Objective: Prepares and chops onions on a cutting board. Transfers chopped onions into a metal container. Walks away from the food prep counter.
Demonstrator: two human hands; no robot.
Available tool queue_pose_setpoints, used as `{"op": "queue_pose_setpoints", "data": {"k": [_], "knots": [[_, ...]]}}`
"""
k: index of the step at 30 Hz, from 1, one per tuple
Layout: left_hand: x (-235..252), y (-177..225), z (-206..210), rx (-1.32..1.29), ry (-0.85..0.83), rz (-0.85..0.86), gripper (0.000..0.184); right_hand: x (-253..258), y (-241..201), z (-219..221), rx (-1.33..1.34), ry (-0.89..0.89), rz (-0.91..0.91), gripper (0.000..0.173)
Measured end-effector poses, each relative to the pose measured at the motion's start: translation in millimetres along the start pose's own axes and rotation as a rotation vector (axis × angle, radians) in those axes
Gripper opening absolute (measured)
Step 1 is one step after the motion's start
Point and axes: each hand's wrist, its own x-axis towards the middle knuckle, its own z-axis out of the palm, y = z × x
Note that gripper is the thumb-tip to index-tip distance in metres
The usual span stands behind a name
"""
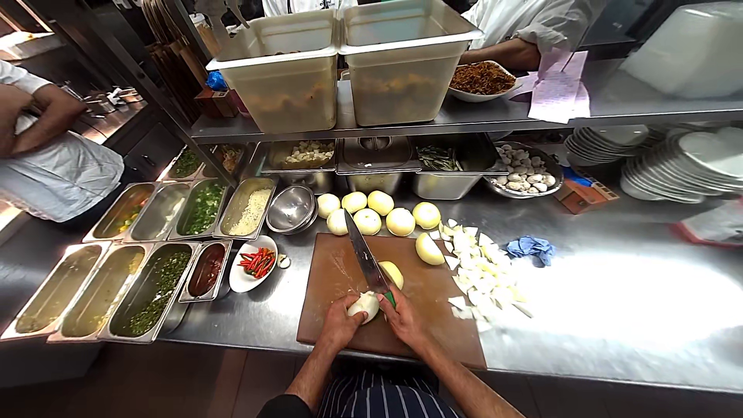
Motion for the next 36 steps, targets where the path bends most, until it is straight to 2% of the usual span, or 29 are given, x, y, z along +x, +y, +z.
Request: {"op": "queue_pose_setpoints", "data": {"k": [4, 8, 15, 21, 29, 33, 36], "knots": [[-8.0, -0.6, -7.7, -0.461, -0.048, -0.146, 0.043, -5.6, -6.7, -12.4, -0.153, -0.008, -0.088, 0.043], [-9.5, -0.7, -4.5, -0.641, -0.026, -0.167, 0.052, -13.6, -0.3, 3.5, -0.135, 0.099, -0.081, 0.041], [-13.6, -3.4, 5.0, -0.634, 0.006, -0.122, 0.05, -9.0, -17.3, 7.9, -0.065, 0.128, -0.059, 0.04], [-16.9, 4.5, 2.4, -0.704, -0.003, -0.093, 0.045, -9.0, -12.2, 11.2, -0.109, 0.124, -0.148, 0.039], [-20.3, 12.1, 1.0, -0.739, 0.036, -0.079, 0.045, -11.3, -15.9, 11.5, -0.177, 0.108, -0.153, 0.04], [-17.6, 9.3, 5.3, -0.703, 0.099, -0.073, 0.048, -7.5, -22.1, 14.9, 0.071, 0.029, 0.016, 0.04], [-13.1, 4.4, 3.2, -0.577, 0.094, -0.009, 0.06, -4.1, -33.2, 15.6, 0.594, -0.049, 0.173, 0.032]]}}
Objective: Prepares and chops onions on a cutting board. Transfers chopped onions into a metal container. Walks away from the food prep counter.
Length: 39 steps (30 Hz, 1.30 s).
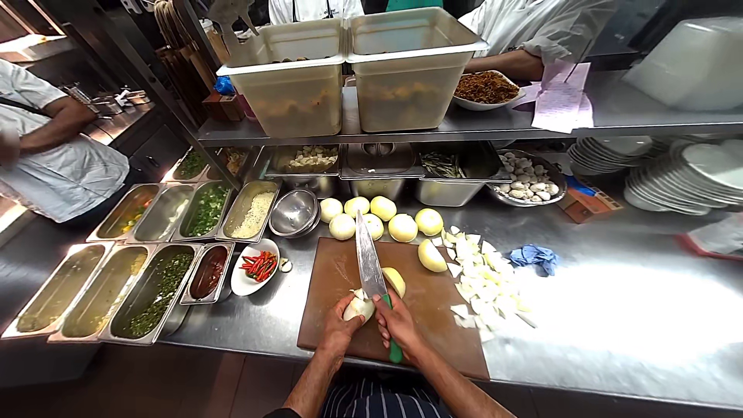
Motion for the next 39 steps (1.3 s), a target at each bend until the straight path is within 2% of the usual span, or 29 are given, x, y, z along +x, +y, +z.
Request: {"op": "queue_pose_setpoints", "data": {"k": [1, 2, 4, 5, 6, 7, 9, 12, 14, 17, 19, 22, 24, 26, 28, 33, 35, 36, 37, 39], "knots": [[1.2, -1.0, -3.2, 0.042, -0.029, 0.018, 0.067, 3.6, -1.0, 1.4, 0.084, 0.004, 0.012, 0.032], [2.3, -1.5, -6.4, 0.053, -0.056, 0.019, 0.076, 10.1, 0.4, -0.5, 0.034, 0.016, -0.018, 0.034], [5.0, -2.3, -13.1, 0.049, -0.099, -0.01, 0.09, 23.8, 6.9, -12.5, -0.299, 0.052, -0.131, 0.041], [6.7, -3.9, -16.1, 0.044, -0.089, -0.025, 0.086, 27.8, 9.3, -17.8, -0.434, 0.067, -0.182, 0.043], [8.1, -6.2, -18.4, 0.03, -0.06, -0.035, 0.073, 28.0, 10.0, -20.4, -0.515, 0.078, -0.214, 0.044], [9.3, -8.7, -19.9, 0.023, -0.024, -0.033, 0.062, 24.5, 8.4, -20.2, -0.562, 0.083, -0.224, 0.044], [11.5, -11.4, -19.4, 0.063, 0.045, 0.004, 0.053, 13.1, 3.5, -15.6, -0.61, 0.069, -0.215, 0.044], [9.2, -12.7, -11.0, 0.183, 0.108, 0.027, 0.052, -0.9, 5.7, -9.1, -0.726, 0.056, -0.247, 0.04], [7.7, -7.8, -6.2, 0.392, 0.111, 0.04, 0.054, 0.1, 8.4, -11.2, -0.794, 0.026, -0.242, 0.04], [5.6, -0.6, -4.7, 0.74, 0.033, 0.097, 0.056, 6.7, 16.5, -18.1, -0.749, -0.027, -0.119, 0.04], [5.7, 5.5, -4.2, 0.955, -0.054, 0.148, 0.05, 13.2, 24.1, -25.4, -0.664, -0.056, -0.027, 0.04], [7.4, 7.6, -7.0, 1.077, -0.125, 0.197, 0.045, 15.2, 28.5, -30.4, -0.616, -0.096, 0.017, 0.038], [9.3, 7.9, -7.2, 1.076, -0.104, 0.202, 0.044, 16.2, 27.4, -31.1, -0.651, -0.117, -0.015, 0.038], [13.9, 7.1, -8.2, 1.002, -0.064, 0.175, 0.042, 17.9, 23.5, -28.7, -0.689, -0.128, -0.035, 0.038], [19.8, 4.4, -13.4, 0.799, -0.039, 0.13, 0.037, 19.1, 20.6, -25.3, -0.692, -0.127, -0.011, 0.038], [14.1, 4.0, -20.1, -0.079, 0.007, 0.094, 0.038, 19.8, 17.8, -28.1, -0.642, -0.139, 0.029, 0.039], [11.5, 7.0, -20.8, -0.309, 0.085, 0.11, 0.036, 19.5, 21.2, -32.4, -0.623, -0.152, 0.011, 0.039], [14.2, 7.6, -24.5, -0.278, 0.163, 0.129, 0.034, 19.0, 22.9, -32.8, -0.593, -0.151, 0.001, 0.04], [19.2, 6.8, -31.6, -0.099, 0.25, 0.17, 0.033, 17.5, 23.5, -31.6, -0.546, -0.146, -0.004, 0.041], [29.3, 0.3, -51.3, 0.591, 0.315, 0.255, 0.034, 11.1, 20.6, -30.0, -0.456, -0.119, 0.0, 0.041]]}}
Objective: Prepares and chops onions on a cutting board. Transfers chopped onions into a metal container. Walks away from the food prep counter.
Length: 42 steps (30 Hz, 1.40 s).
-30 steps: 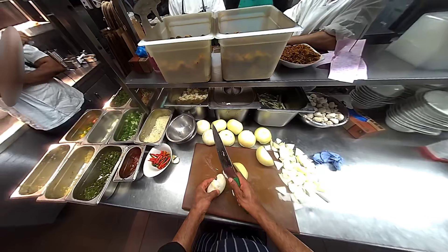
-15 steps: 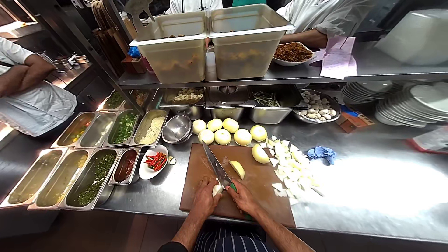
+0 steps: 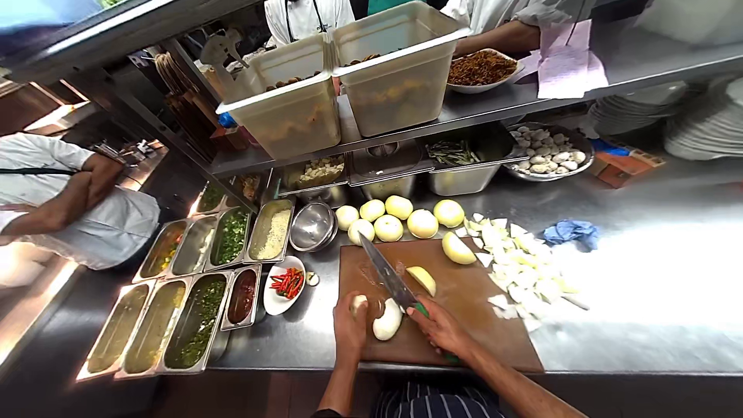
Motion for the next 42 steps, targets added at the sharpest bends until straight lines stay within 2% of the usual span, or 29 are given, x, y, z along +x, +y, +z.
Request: {"op": "queue_pose_setpoints", "data": {"k": [1, 3, 5, 7, 9, 11, 14, 17, 20, 23, 25, 29, 33, 35, 39, 42], "knots": [[1.8, -6.5, -1.4, 0.273, -0.034, 0.079, 0.036, -4.7, -2.5, -2.7, 0.001, 0.023, 0.0, 0.041], [-6.2, -5.0, 0.4, 0.486, -0.024, 0.209, 0.04, -14.9, -5.8, -13.1, -0.122, 0.086, -0.029, 0.041], [-24.9, 13.2, 1.8, 0.543, -0.007, 0.289, 0.045, -28.3, -6.4, -25.9, -0.324, 0.146, -0.074, 0.042], [-43.9, 19.2, 16.8, 0.603, -0.14, 0.289, 0.051, -48.4, -2.3, -37.9, -0.514, 0.134, -0.054, 0.043], [-49.6, 13.9, 37.2, 0.625, -0.204, 0.354, 0.044, -69.6, -4.4, -46.4, -0.661, 0.062, 0.014, 0.044], [-44.0, 17.9, 44.8, 0.668, -0.279, 0.341, 0.038, -87.5, -6.5, -46.3, -0.76, 0.023, 0.043, 0.041], [-33.3, 38.0, 42.4, 0.653, -0.445, 0.208, 0.042, -101.9, -9.2, -40.9, -0.845, 0.026, 0.033, 0.038], [-38.1, 62.1, 46.1, 0.627, -0.539, 0.1, 0.048, -109.0, -20.6, -35.2, -0.906, -0.017, 0.114, 0.037], [-46.9, 76.2, 59.5, 0.621, -0.55, 0.041, 0.049, -121.1, -36.6, -37.4, -0.94, -0.074, 0.205, 0.035], [-53.2, 72.9, 68.6, 0.619, -0.528, 0.045, 0.048, -135.5, -63.5, -45.0, -0.958, -0.161, 0.338, 0.034], [-55.2, 71.1, 70.3, 0.621, -0.523, 0.045, 0.048, -128.3, -62.2, -43.4, -0.945, -0.175, 0.37, 0.032], [-58.4, 65.7, 64.2, 0.576, -0.537, 0.066, 0.049, -91.7, -6.9, -30.4, -0.857, -0.093, 0.231, 0.035], [-51.4, 48.2, 38.4, 0.458, -0.556, 0.154, 0.041, -94.5, 2.0, -36.4, -0.825, -0.063, 0.109, 0.037], [-45.5, 41.5, 34.5, 0.454, -0.549, 0.212, 0.036, -107.4, -17.2, -38.7, -0.863, -0.083, 0.11, 0.037], [-40.2, 45.3, 34.9, 0.473, -0.559, 0.25, 0.033, -127.6, -79.7, -46.6, -0.962, -0.173, 0.282, 0.033], [-38.4, 46.0, 35.9, 0.495, -0.557, 0.213, 0.033, -131.0, -93.1, -47.8, -0.971, -0.196, 0.27, 0.031]]}}
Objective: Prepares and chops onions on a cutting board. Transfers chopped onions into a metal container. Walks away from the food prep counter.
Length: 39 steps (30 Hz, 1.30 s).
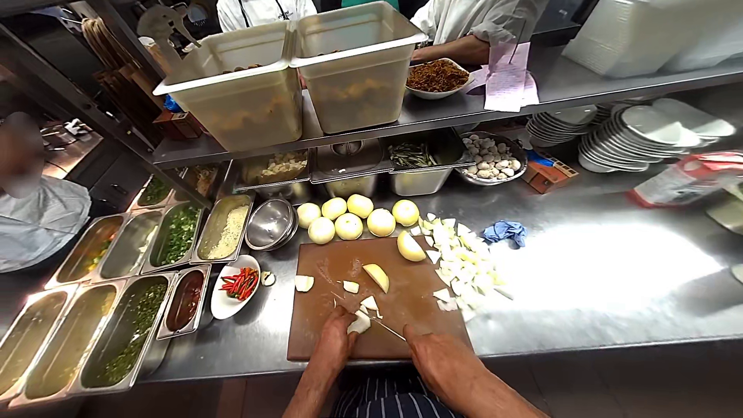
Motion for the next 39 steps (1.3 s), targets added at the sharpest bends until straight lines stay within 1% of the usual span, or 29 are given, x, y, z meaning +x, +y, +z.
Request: {"op": "queue_pose_setpoints", "data": {"k": [7, 10, 11, 13, 14, 16, 17, 20, 22, 23, 26, 28, 31, 33, 36, 38, 39], "knots": [[-4.1, -0.5, 4.3, -0.002, 0.033, -0.02, 0.031, 16.8, 1.3, 17.2, -0.001, -0.064, -0.003, 0.03], [-9.4, 0.2, 6.5, 0.015, 0.026, -0.033, 0.035, 59.7, 16.1, 58.8, 0.084, 0.044, -0.069, 0.034], [-10.8, 0.8, 6.2, 0.023, 0.013, -0.041, 0.038, 71.4, 21.0, 64.4, 0.106, 0.078, -0.096, 0.035], [-20.7, -0.3, 7.1, 0.017, 0.0, -0.073, 0.045, 80.8, 26.4, 63.4, 0.158, 0.084, -0.159, 0.038], [-25.7, -0.3, 7.4, 0.011, 0.007, -0.086, 0.046, 80.1, 27.9, 63.4, 0.175, 0.098, -0.174, 0.038], [-24.8, 4.6, 9.4, 0.028, 0.019, -0.125, 0.048, 70.0, 27.6, 55.9, 0.146, 0.143, -0.177, 0.037], [-23.1, 8.1, 12.7, 0.045, 0.019, -0.154, 0.05, 59.9, 23.0, 49.8, 0.115, 0.134, -0.167, 0.036], [-12.4, 24.6, 18.5, 0.074, 0.03, -0.236, 0.054, 24.3, -2.7, 18.9, 0.005, -0.017, -0.036, 0.033], [-7.7, 32.2, 20.4, 0.082, 0.031, -0.277, 0.057, 19.4, -11.4, 10.7, -0.007, -0.085, 0.028, 0.033], [-6.8, 33.3, 22.5, 0.089, 0.042, -0.287, 0.057, 26.4, -10.0, 15.9, 0.008, -0.08, 0.024, 0.033], [-13.9, 24.9, 35.1, 0.082, 0.113, -0.235, 0.055, 68.1, 6.7, 62.9, 0.107, 0.055, -0.084, 0.034], [-20.5, 12.5, 41.0, 0.006, 0.195, -0.137, 0.045, 83.0, 18.2, 71.3, 0.169, 0.108, -0.155, 0.037], [-32.5, -7.5, 38.4, -0.086, 0.227, -0.017, 0.033, 75.5, 23.6, 67.7, 0.186, 0.152, -0.202, 0.039], [-33.3, -15.3, 36.0, -0.067, 0.237, 0.012, 0.026, 56.7, 16.4, 53.9, 0.124, 0.12, -0.195, 0.037], [-25.8, -14.8, 27.8, -0.031, 0.19, 0.001, 0.025, 25.3, -9.4, 21.4, -0.004, -0.031, -0.089, 0.034], [-22.0, -11.2, 24.7, -0.015, 0.157, -0.021, 0.026, 24.6, -18.0, 15.9, -0.023, -0.089, -0.033, 0.033], [-21.5, -9.2, 24.2, -0.015, 0.15, -0.03, 0.026, 34.6, -16.2, 24.2, -0.013, -0.075, -0.037, 0.032]]}}
